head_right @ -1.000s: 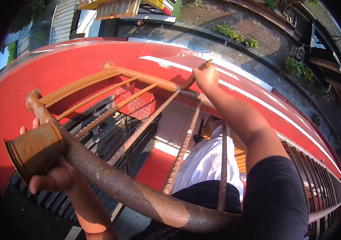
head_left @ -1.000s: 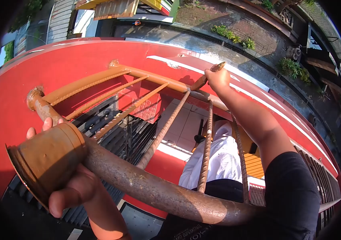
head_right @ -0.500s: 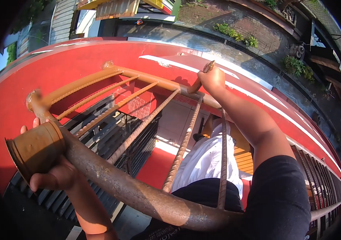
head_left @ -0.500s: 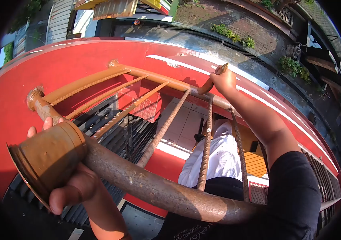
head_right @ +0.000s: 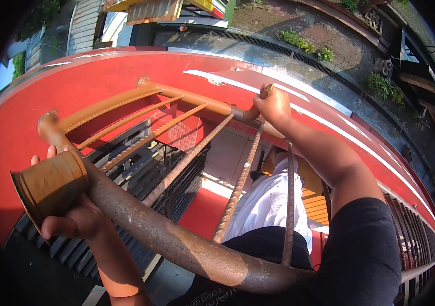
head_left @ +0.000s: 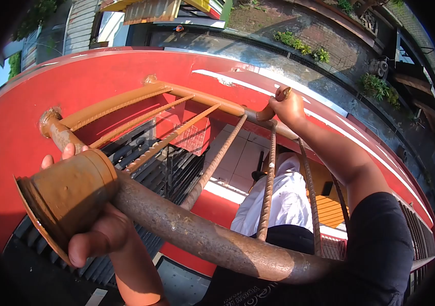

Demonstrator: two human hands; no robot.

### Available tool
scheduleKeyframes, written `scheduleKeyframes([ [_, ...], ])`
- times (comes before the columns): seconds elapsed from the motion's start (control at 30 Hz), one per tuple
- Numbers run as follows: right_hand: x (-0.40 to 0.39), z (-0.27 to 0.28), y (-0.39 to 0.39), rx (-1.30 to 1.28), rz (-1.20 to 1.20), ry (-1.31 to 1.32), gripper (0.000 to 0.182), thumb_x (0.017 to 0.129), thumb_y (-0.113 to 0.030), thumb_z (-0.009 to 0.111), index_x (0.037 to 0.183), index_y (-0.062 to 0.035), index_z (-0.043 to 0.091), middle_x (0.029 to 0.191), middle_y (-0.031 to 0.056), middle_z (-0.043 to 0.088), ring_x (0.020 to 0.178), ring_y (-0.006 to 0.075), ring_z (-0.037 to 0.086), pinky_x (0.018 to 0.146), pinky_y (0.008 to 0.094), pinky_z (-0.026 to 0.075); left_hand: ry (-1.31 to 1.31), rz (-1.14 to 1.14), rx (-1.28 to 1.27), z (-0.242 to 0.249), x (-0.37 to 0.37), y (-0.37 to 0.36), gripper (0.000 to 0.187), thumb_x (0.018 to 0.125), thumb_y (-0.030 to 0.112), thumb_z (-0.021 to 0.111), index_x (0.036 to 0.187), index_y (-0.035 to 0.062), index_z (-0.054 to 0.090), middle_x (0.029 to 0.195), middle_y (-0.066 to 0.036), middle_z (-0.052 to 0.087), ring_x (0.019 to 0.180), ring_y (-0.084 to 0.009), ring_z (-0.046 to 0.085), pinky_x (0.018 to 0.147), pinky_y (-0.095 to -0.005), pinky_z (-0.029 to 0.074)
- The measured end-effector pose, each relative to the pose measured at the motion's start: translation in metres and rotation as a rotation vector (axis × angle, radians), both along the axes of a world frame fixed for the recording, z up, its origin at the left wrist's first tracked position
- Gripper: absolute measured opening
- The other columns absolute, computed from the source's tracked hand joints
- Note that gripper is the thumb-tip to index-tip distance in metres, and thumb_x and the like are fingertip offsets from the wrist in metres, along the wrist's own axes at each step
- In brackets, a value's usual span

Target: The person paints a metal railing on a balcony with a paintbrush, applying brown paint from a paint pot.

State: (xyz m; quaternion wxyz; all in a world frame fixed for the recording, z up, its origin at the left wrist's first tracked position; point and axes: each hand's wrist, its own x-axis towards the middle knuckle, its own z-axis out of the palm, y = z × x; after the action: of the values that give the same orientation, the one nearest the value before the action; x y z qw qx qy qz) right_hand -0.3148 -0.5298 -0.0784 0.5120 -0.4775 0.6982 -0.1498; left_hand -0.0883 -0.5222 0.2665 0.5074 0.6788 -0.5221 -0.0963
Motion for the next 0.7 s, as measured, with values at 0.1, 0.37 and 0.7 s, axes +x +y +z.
scheduleKeyframes([
  [0.1, -0.022, 0.004, -0.004, 0.061, -0.008, 0.056, 0.021, 0.081, -0.022, 0.066, 0.085, -0.0018, 0.062, 0.075, 0.0154, 0.069, 0.075, 0.0295, 0.07, 0.071, 0.0389, 0.054, 0.029, -0.012, 0.013, 0.001, 0.002, 0.002, 0.132, 0.062, 0.092, 0.054, 0.143, -0.0092, 0.03, 0.127, -0.03, 0.056, 0.12, -0.0374, 0.058, 0.104, -0.0473, 0.049],
  [0.37, 0.056, -0.011, -0.032, -0.104, -0.286, -0.265, 0.024, 0.085, -0.023, 0.074, 0.081, -0.0021, 0.062, 0.067, 0.0072, 0.067, 0.06, 0.0123, 0.063, 0.056, 0.0294, 0.049, 0.045, -0.021, 0.012, 0.0, 0.001, 0.001, 0.133, 0.061, 0.093, 0.053, 0.144, -0.009, 0.029, 0.126, -0.032, 0.056, 0.12, -0.038, 0.058, 0.105, -0.0473, 0.048],
  [0.7, 0.03, -0.015, -0.045, -0.216, 0.231, -0.277, 0.027, 0.084, -0.024, 0.078, 0.081, -0.0025, 0.062, 0.067, 0.0097, 0.065, 0.06, 0.0131, 0.061, 0.057, 0.0303, 0.049, -0.003, -0.028, 0.003, -0.001, 0.006, 0.004, 0.128, 0.067, 0.093, 0.046, 0.144, -0.0085, 0.031, 0.139, -0.025, 0.045, 0.125, -0.0417, 0.053, 0.106, -0.0536, 0.046],
])
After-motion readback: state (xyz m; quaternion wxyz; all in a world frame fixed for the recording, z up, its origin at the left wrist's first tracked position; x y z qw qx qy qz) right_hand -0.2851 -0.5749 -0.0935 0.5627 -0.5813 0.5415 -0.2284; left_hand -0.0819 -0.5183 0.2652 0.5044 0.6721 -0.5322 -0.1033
